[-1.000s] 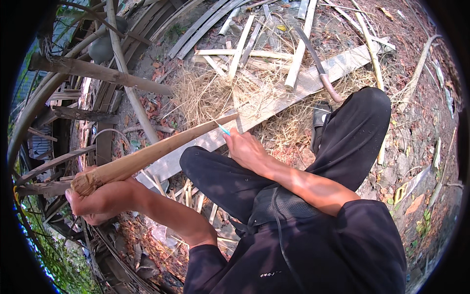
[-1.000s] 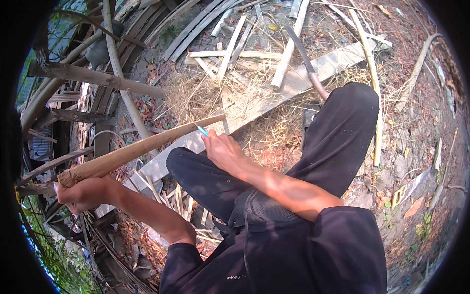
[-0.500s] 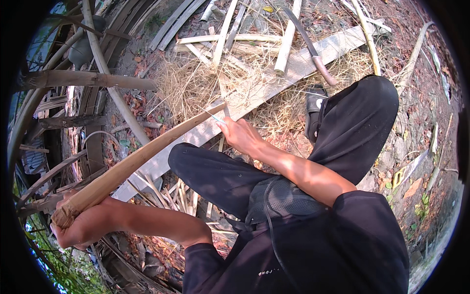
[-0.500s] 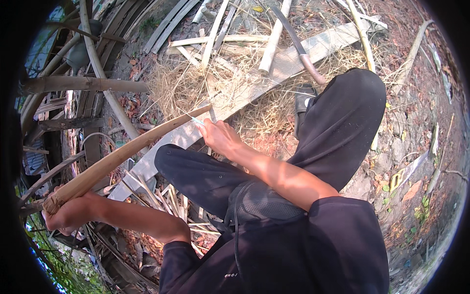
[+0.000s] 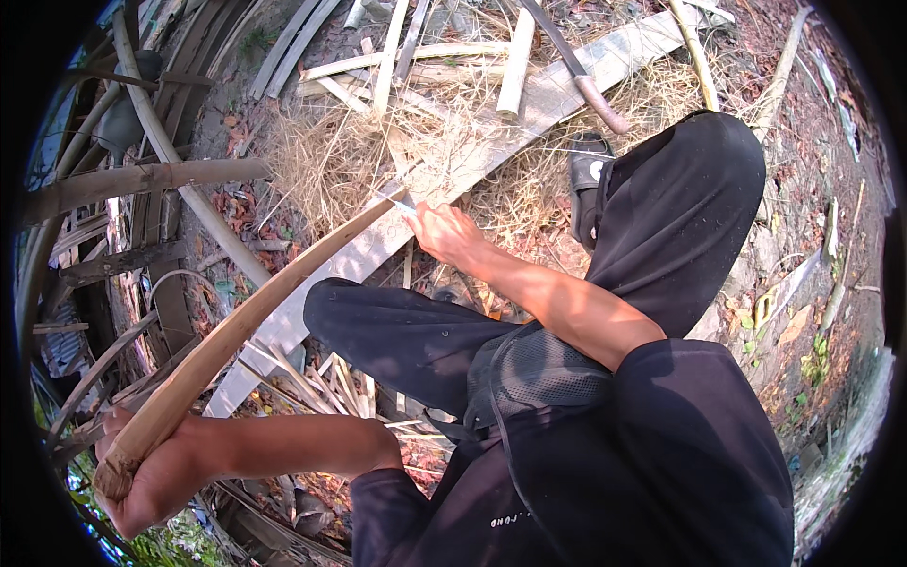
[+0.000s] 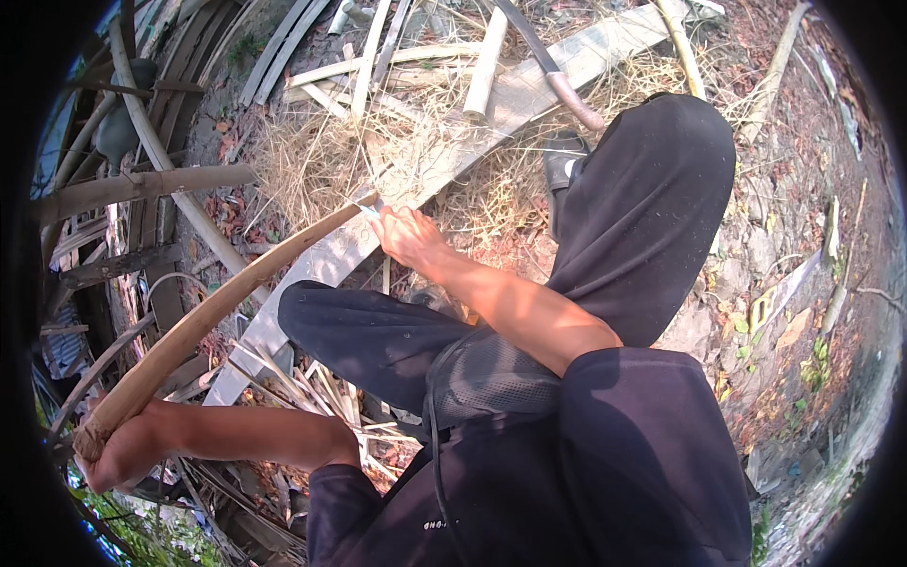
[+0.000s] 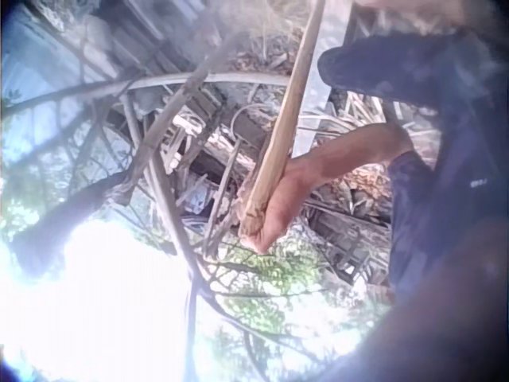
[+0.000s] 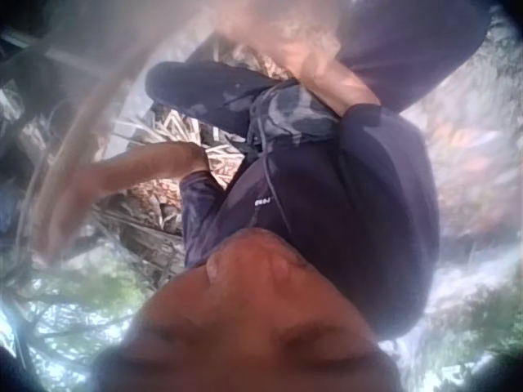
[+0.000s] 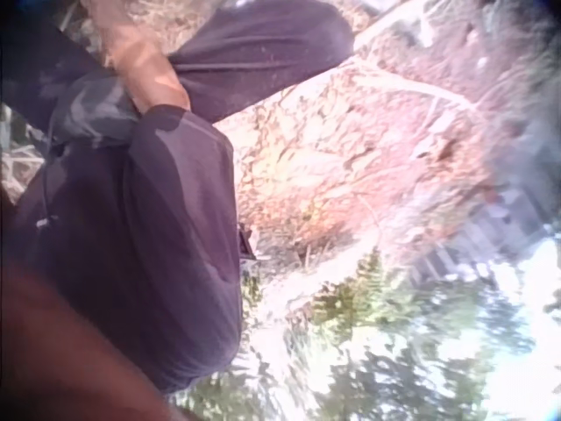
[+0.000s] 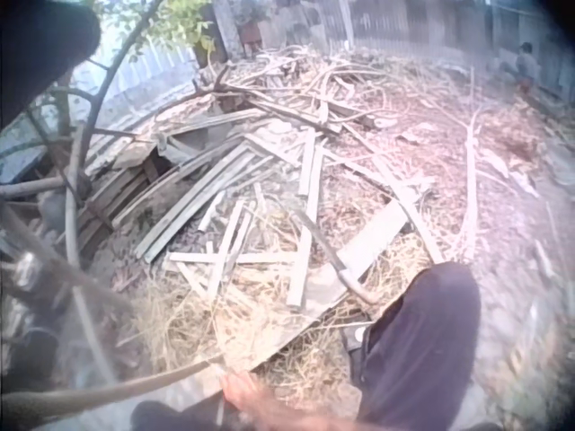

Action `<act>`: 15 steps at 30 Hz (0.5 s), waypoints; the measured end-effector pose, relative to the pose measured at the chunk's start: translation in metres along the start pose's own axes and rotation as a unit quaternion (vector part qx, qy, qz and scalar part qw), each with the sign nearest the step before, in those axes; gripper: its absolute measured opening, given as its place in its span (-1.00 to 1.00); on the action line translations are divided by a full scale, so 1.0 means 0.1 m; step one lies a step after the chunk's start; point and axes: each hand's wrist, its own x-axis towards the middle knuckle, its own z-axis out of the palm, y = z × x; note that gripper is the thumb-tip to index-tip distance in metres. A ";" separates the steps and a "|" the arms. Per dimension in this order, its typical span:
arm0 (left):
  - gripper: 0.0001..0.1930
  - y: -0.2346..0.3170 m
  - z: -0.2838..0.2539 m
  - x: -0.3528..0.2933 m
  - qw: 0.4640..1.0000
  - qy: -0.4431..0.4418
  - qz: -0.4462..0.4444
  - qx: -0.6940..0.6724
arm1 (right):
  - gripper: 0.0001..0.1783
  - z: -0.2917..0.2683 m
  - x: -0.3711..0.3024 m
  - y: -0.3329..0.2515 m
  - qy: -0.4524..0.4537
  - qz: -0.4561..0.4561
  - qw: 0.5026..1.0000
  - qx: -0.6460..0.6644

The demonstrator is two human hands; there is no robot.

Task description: The person sits on the ground and uses a blue utility knife to shave thin strips from a long, thin piece of wood held in their left hand. They repeatedly scrape the blade along the wood's length, creating fine shavings that fall onto the ground.

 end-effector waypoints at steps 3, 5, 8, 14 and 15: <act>-0.61 -0.09 -0.01 0.10 0.997 -0.026 -0.027 -0.071 | -0.60 0.08 0.07 0.39 -0.033 0.100 0.994 -0.035; -0.62 -0.11 -0.17 0.15 0.994 -0.065 -0.019 -0.091 | -0.59 0.00 0.07 0.28 -0.032 0.073 0.997 -0.026; -0.64 0.02 -0.12 0.07 0.996 -0.087 0.014 0.009 | -0.57 -0.02 0.08 0.16 -0.008 0.035 0.999 -0.026; -0.65 0.16 -0.09 0.04 0.981 -0.172 -0.052 -0.079 | -0.53 -0.01 0.25 0.12 -0.067 0.118 0.991 0.013; -0.65 0.14 -0.12 0.04 0.979 -0.179 -0.060 -0.079 | -0.51 -0.25 0.21 -0.08 -0.063 0.099 0.991 0.071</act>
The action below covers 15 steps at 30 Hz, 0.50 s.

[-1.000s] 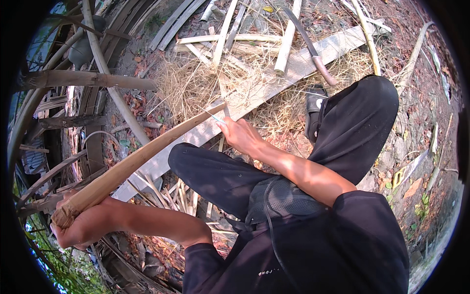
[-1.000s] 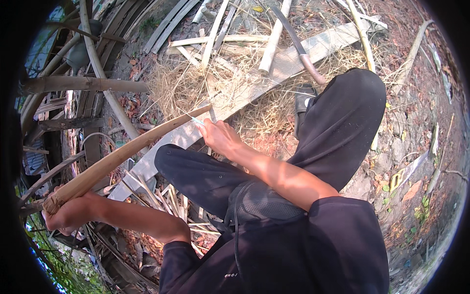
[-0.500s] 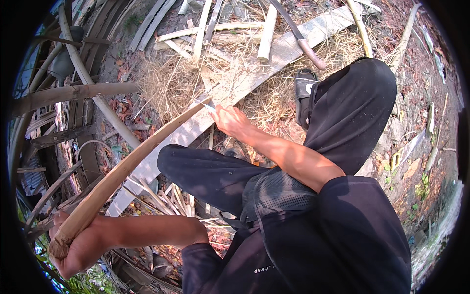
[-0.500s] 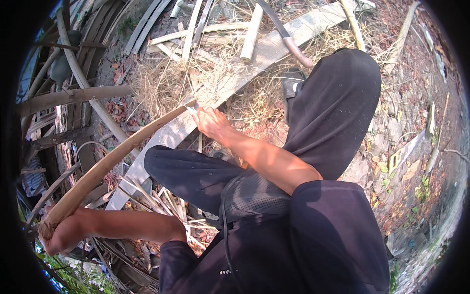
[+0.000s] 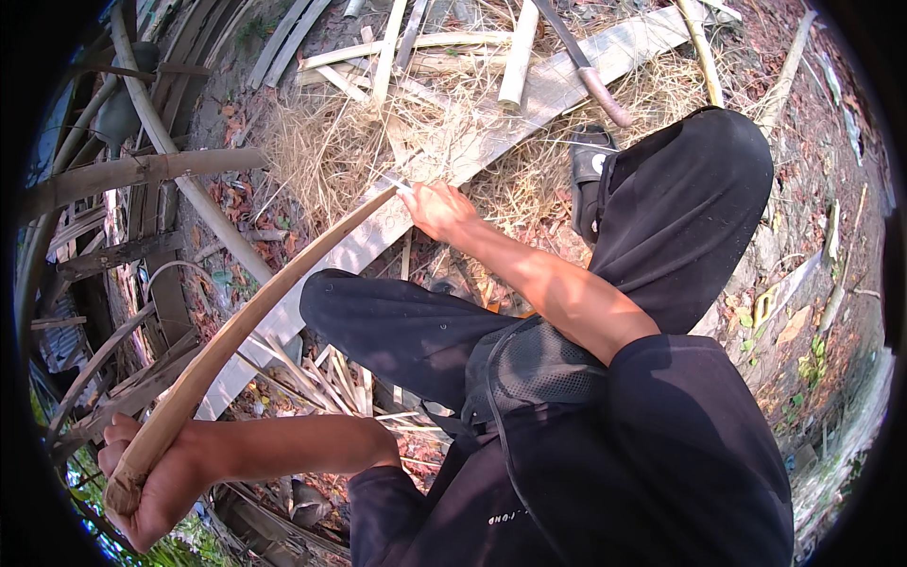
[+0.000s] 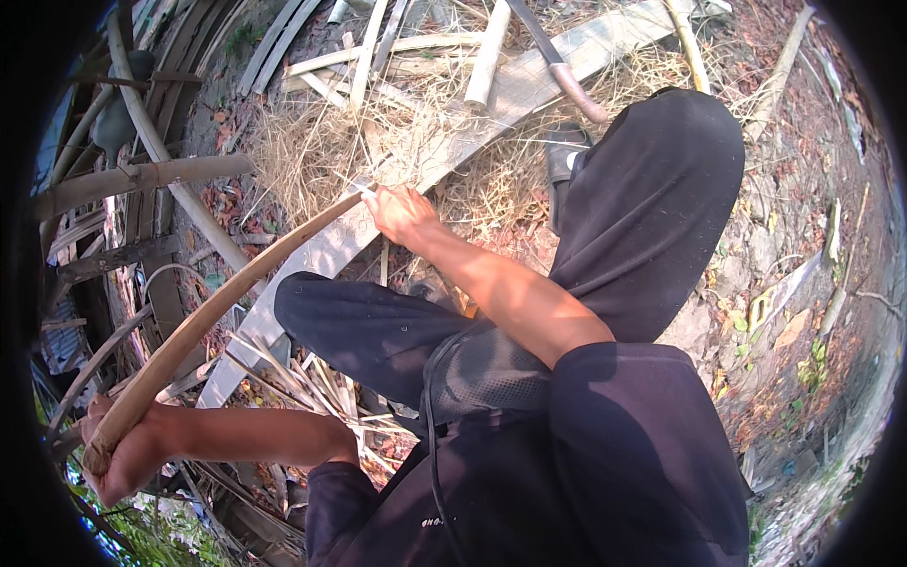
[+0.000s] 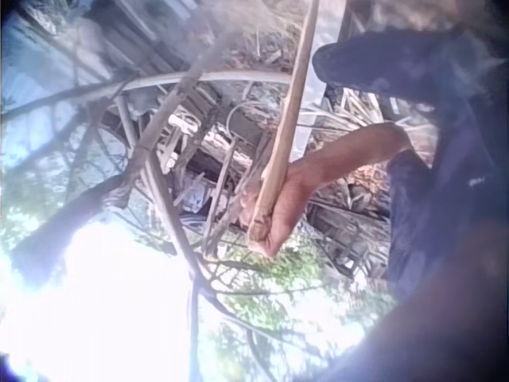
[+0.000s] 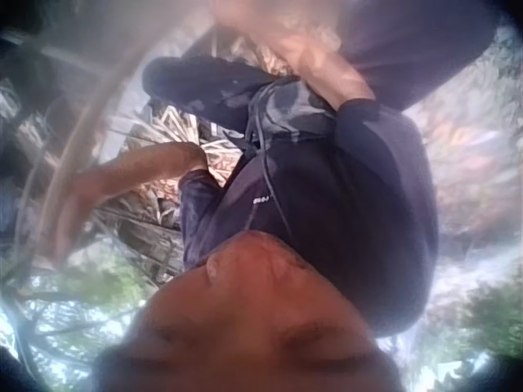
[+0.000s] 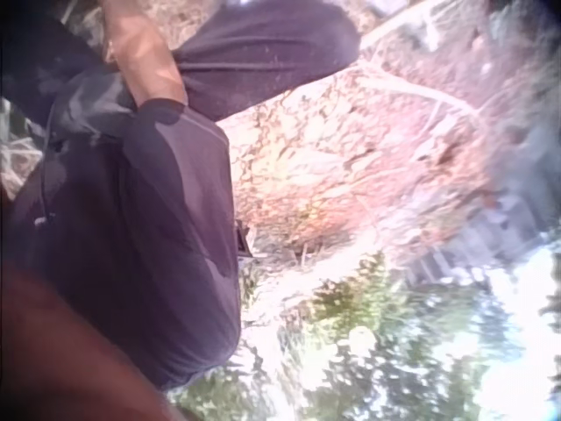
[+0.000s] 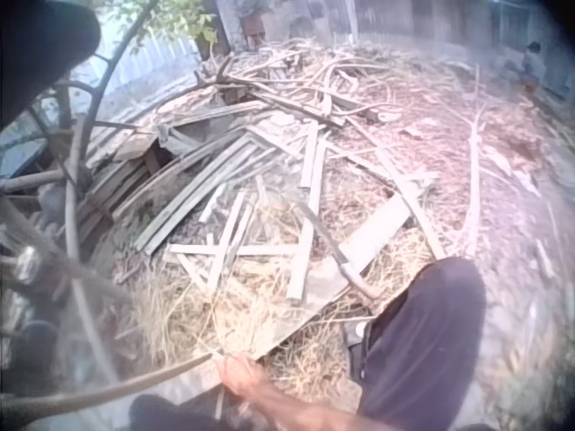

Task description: The person sits on the ground and uses a blue utility knife to shave thin strips from a long, thin piece of wood held in their left hand. They repeatedly scrape the blade along the wood's length, creating fine shavings that fall onto the ground.

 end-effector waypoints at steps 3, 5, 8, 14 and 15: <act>-0.65 0.00 -0.02 0.01 1.000 -0.020 -0.008 -0.009 | -0.53 0.22 -0.04 0.18 0.065 -0.047 0.994 -0.076; -0.65 0.07 0.07 -0.06 0.999 -0.029 0.015 -0.011 | -0.58 0.13 -0.02 0.23 0.071 -0.082 0.987 -0.117; -0.69 0.13 0.46 -0.20 0.996 0.048 0.053 0.056 | -0.64 0.09 0.02 0.13 0.097 -0.125 0.979 -0.128; -0.67 0.15 0.40 -0.17 0.993 0.097 0.030 0.058 | -0.58 0.21 -0.02 0.34 0.057 -0.112 0.968 -0.217; -0.67 0.16 0.46 -0.19 0.995 0.090 0.021 0.047 | -0.57 0.24 0.09 0.45 0.067 -0.101 0.964 -0.238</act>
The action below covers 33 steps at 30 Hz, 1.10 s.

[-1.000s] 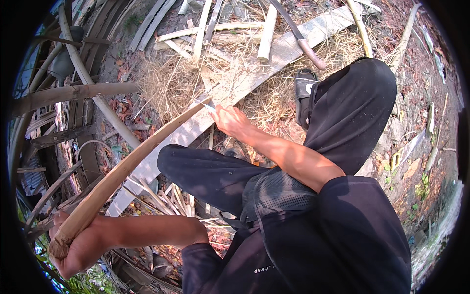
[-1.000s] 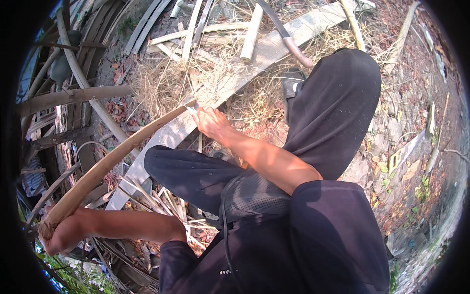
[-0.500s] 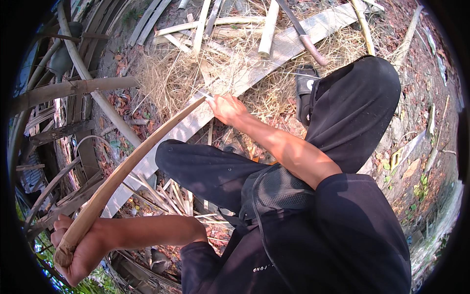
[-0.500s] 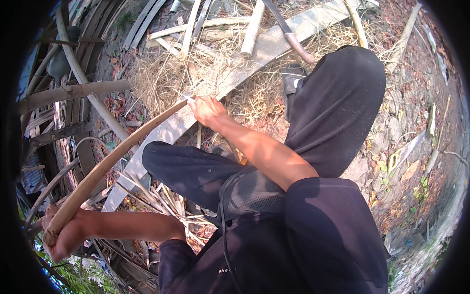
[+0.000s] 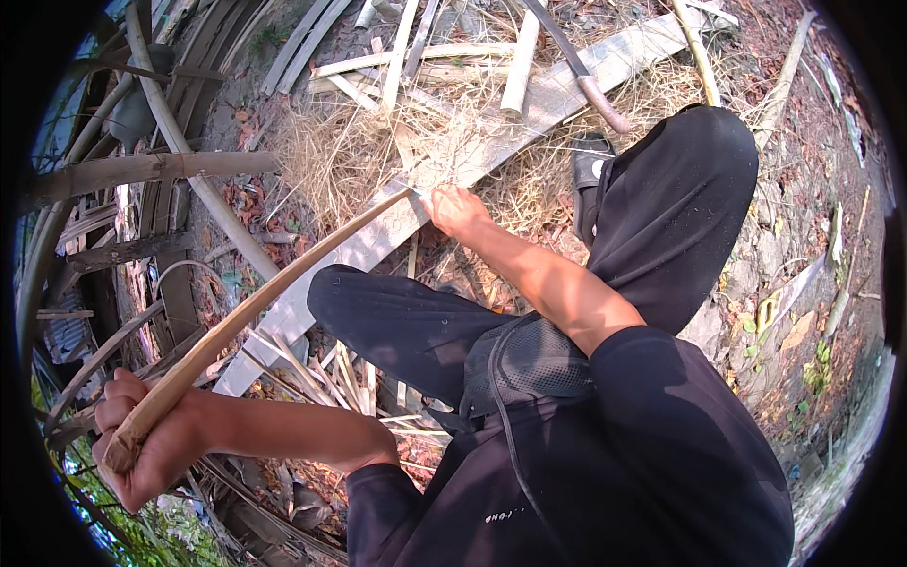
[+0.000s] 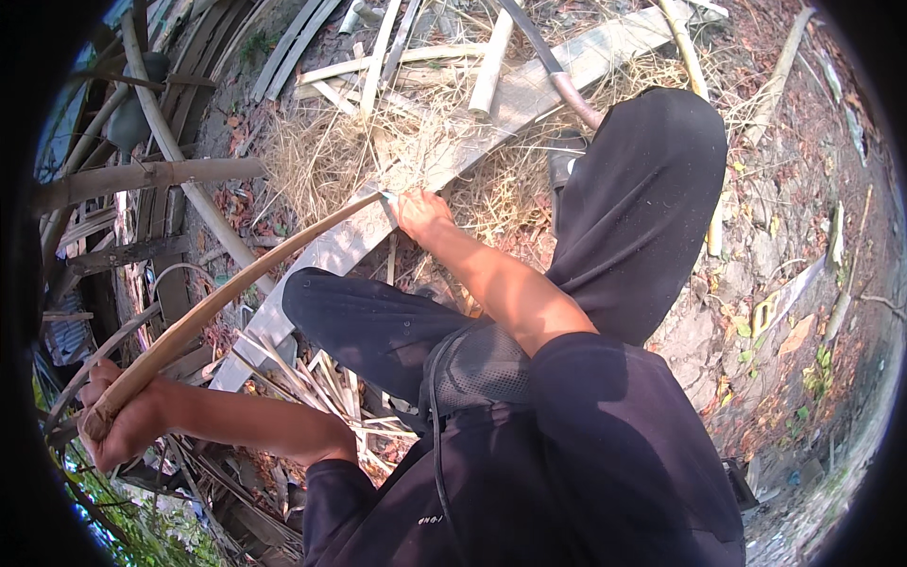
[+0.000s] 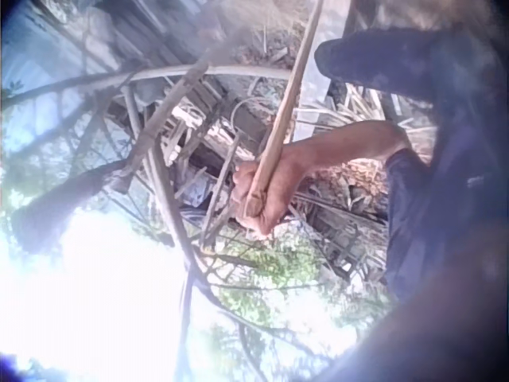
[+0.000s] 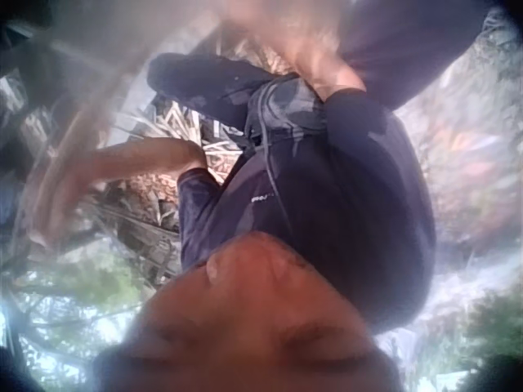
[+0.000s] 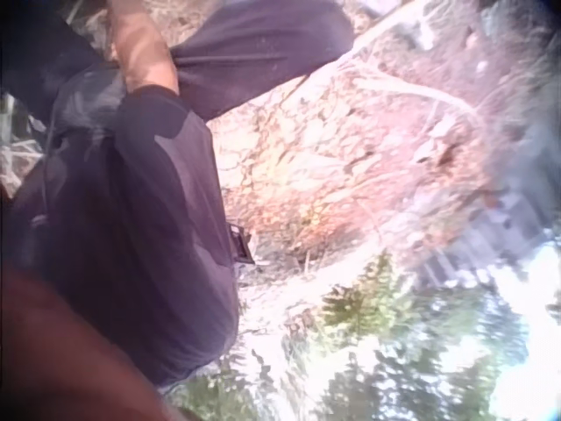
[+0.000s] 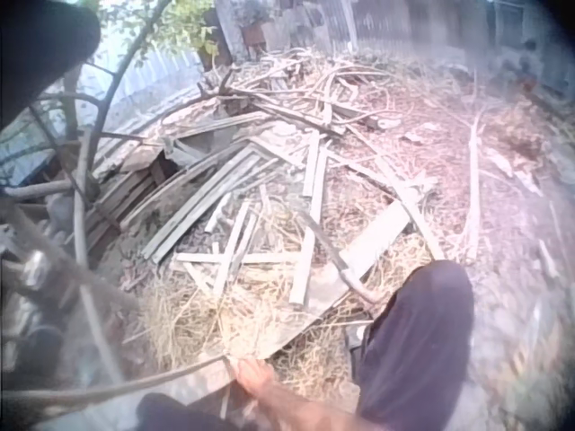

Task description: The person sits on the ground and uses a blue utility knife to shave thin strips from a long, thin piece of wood held in their left hand. They repeatedly scrape the blade along the wood's length, creating fine shavings that fall onto the ground.

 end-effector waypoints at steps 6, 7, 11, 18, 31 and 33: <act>-0.62 -0.01 -0.01 0.00 0.999 0.005 -0.034 0.025 | -0.51 0.08 -0.01 -0.07 -0.057 0.118 0.980 0.148; -0.61 -0.07 -0.12 0.03 0.998 -0.014 -0.038 0.045 | -0.51 -0.04 -0.03 -0.17 -0.039 0.115 0.978 0.172; -0.59 -0.07 -0.13 0.03 0.998 -0.001 -0.034 0.053 | -0.55 0.08 -0.10 0.02 -0.052 0.110 0.981 0.148; -0.56 -0.18 -0.30 0.13 0.993 0.068 -0.046 0.088 | -0.55 -0.02 -0.10 -0.17 -0.065 0.144 0.966 0.205; -0.72 -0.01 -0.15 0.06 0.995 0.071 -0.061 0.036 | -0.70 -2.29 -0.45 -1.49 -0.042 -0.076 0.913 0.399; -0.72 0.01 -0.02 0.05 0.991 0.115 -0.061 0.024 | -0.71 -2.74 -0.77 -1.72 -0.031 -0.190 0.884 0.426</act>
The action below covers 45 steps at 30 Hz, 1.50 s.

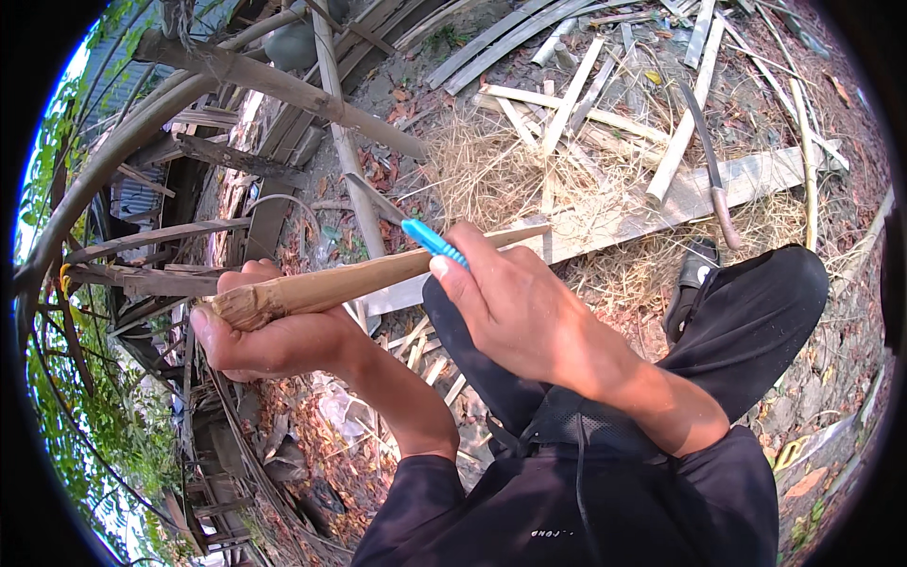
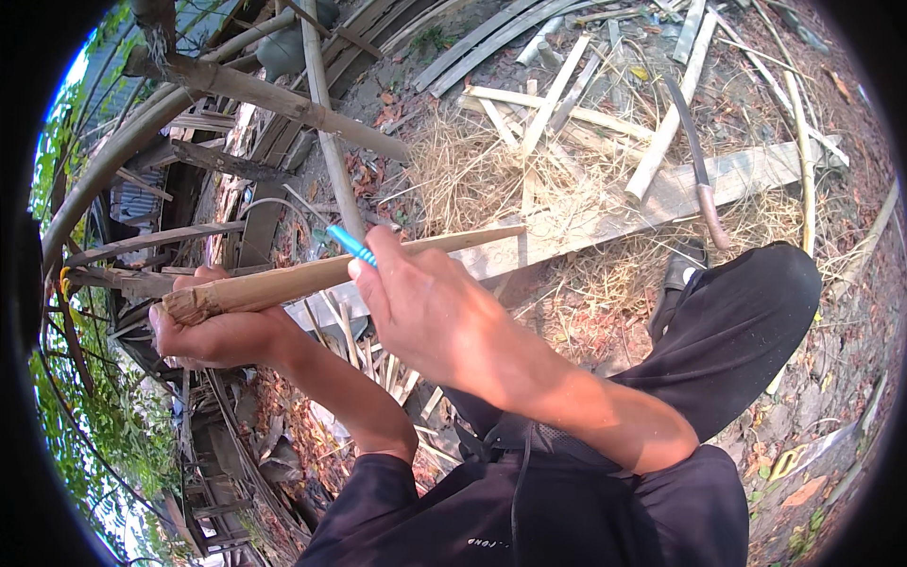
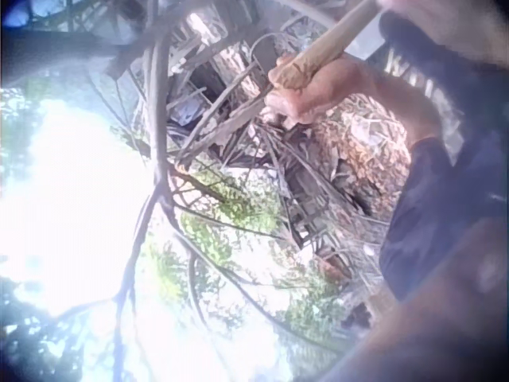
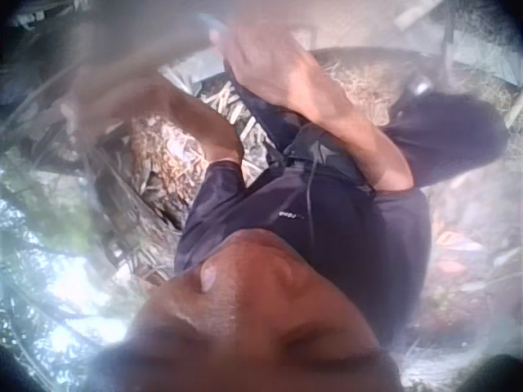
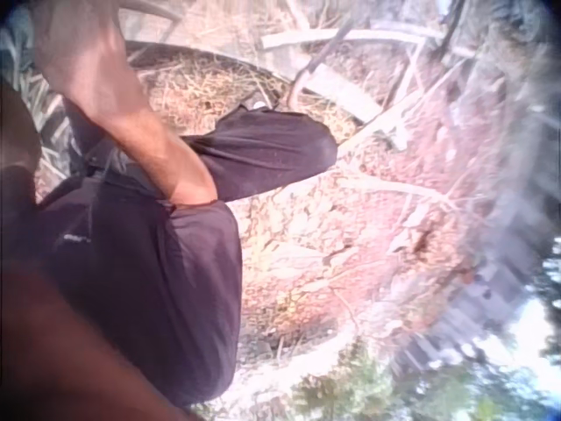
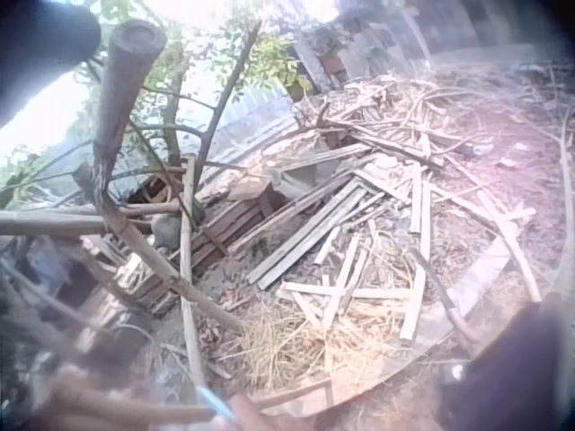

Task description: The person sits on the ground and uses a blue utility knife to shave thin strips from a long, thin piece of wood held in their left hand. They repeatedly scrape the blade along the wood's length, creating fine shavings that fall onto the ground.

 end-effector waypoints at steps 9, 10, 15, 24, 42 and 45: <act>-0.66 0.17 0.17 -0.20 0.985 0.161 -0.036 0.050 | -0.78 0.19 -0.24 -0.53 0.040 -0.153 0.984 -0.085; -0.67 -0.02 0.09 -0.24 0.991 0.125 -0.013 0.056 | -0.77 0.18 -0.26 -0.43 0.062 -0.155 0.979 -0.120; -0.68 -0.04 -0.19 -0.14 0.994 0.087 0.031 0.051 | -0.77 0.29 -0.36 -0.44 0.033 -0.137 0.975 -0.170; -0.62 -0.07 -0.21 -0.08 0.998 -0.015 0.060 -0.006 | -0.69 0.11 -0.54 0.98 0.104 -0.223 0.859 -0.450; -0.61 0.18 0.15 -0.19 0.992 -0.102 0.075 -0.024 | -0.74 0.06 -0.59 0.58 0.146 -0.048 0.951 -0.268; -0.61 0.22 0.18 -0.25 0.992 -0.106 0.062 -0.025 | -0.73 -0.12 -0.63 0.25 0.083 0.035 0.985 -0.150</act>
